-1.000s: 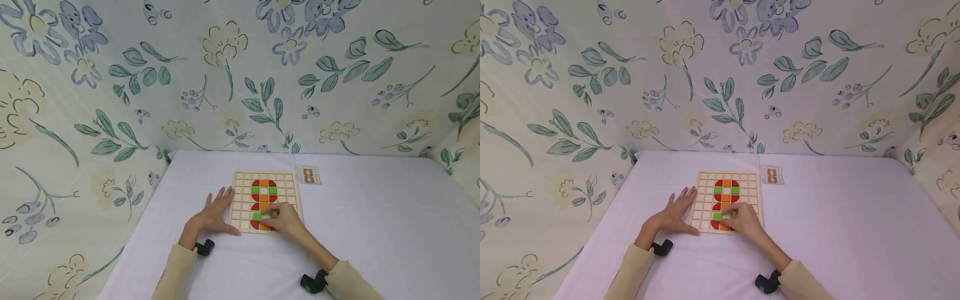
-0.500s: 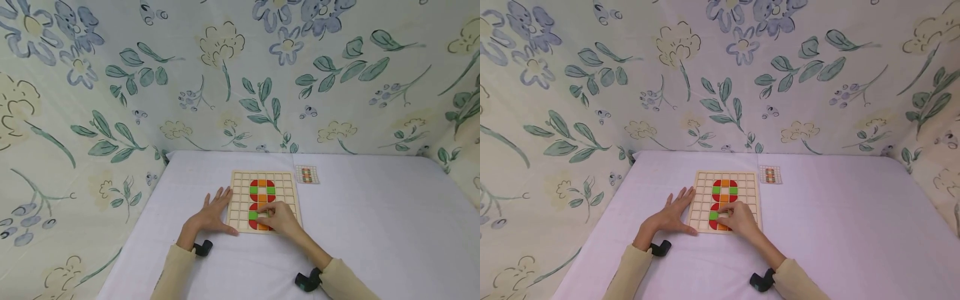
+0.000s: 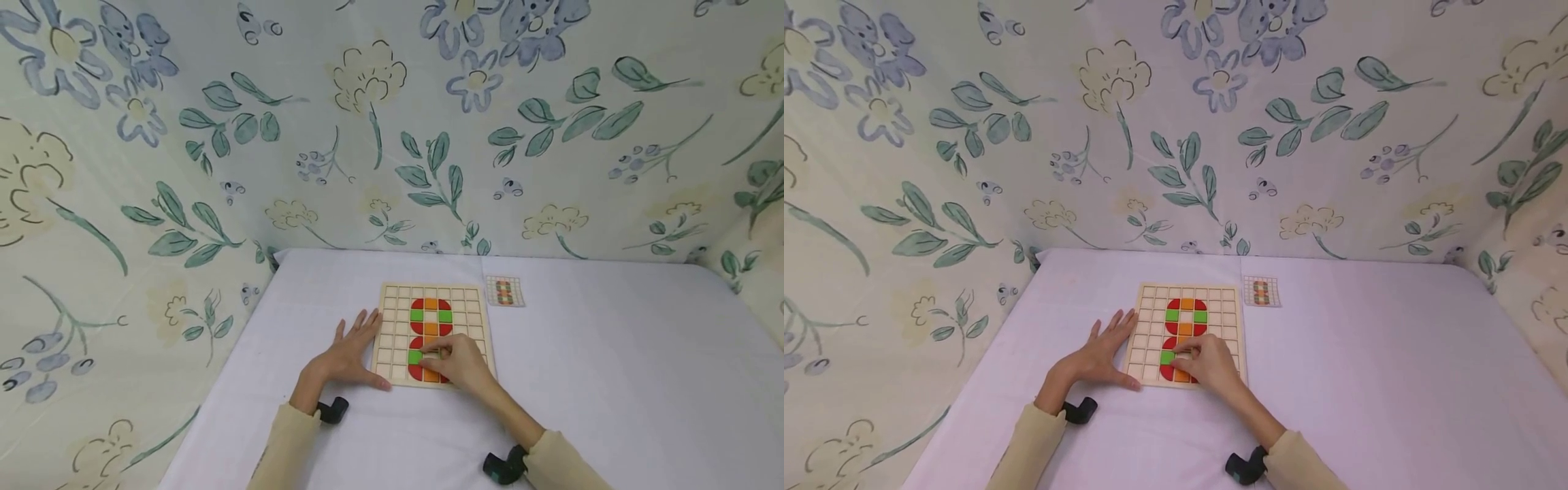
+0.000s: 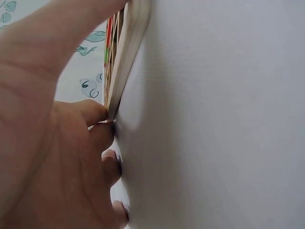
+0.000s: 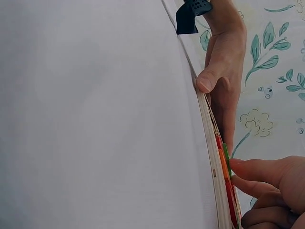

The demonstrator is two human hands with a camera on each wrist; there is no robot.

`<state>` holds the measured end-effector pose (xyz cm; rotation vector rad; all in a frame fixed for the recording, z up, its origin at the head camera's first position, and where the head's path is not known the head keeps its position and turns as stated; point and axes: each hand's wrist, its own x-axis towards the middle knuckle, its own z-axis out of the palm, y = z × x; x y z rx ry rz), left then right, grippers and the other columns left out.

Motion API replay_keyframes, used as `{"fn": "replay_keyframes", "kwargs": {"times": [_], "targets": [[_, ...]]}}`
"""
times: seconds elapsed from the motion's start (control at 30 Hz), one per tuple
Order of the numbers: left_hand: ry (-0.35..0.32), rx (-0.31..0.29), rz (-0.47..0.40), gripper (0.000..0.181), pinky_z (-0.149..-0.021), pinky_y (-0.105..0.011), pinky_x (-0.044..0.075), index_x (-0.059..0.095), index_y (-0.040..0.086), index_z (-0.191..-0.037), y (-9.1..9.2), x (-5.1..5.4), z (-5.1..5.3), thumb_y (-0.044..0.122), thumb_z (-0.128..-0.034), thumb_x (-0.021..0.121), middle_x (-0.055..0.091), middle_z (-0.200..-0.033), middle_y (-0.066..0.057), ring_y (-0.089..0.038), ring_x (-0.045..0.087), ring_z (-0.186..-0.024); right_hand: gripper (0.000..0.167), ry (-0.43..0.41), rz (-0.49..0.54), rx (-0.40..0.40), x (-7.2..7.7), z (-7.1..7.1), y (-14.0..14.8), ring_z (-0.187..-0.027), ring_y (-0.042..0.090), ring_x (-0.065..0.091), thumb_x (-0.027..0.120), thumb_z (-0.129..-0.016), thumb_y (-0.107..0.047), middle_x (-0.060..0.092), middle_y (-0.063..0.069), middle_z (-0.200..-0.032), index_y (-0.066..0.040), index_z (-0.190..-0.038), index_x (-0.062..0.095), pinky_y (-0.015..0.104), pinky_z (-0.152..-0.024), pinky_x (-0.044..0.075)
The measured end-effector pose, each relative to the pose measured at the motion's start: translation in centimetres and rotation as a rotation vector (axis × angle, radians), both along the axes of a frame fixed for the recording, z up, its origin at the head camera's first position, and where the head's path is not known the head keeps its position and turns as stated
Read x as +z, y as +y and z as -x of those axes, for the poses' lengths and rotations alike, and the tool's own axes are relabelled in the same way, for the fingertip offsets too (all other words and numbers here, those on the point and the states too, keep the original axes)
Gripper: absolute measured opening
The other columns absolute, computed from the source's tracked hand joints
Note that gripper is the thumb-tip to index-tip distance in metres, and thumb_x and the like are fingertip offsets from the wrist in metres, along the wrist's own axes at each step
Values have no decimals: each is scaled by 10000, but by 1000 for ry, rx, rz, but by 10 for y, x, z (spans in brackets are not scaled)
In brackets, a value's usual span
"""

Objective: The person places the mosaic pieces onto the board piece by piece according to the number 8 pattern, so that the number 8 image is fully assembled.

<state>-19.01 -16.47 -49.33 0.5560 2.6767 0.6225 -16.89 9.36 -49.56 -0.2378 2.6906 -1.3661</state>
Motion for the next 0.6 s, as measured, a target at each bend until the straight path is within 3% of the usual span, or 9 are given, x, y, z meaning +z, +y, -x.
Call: {"fn": "replay_keyframes", "kwargs": {"times": [0.6], "targets": [[-5,1,28,1369,-1297,-628,-62,58,155,-1681,0,-3,1,640,-700,879,-6,-1768,-12,-275,-82,-1641,132,32,3,9,-3,-1,-3,-485,70,330,881,-821,-155,389,-49,-528,-131,-941,832,188,-483,238]]}}
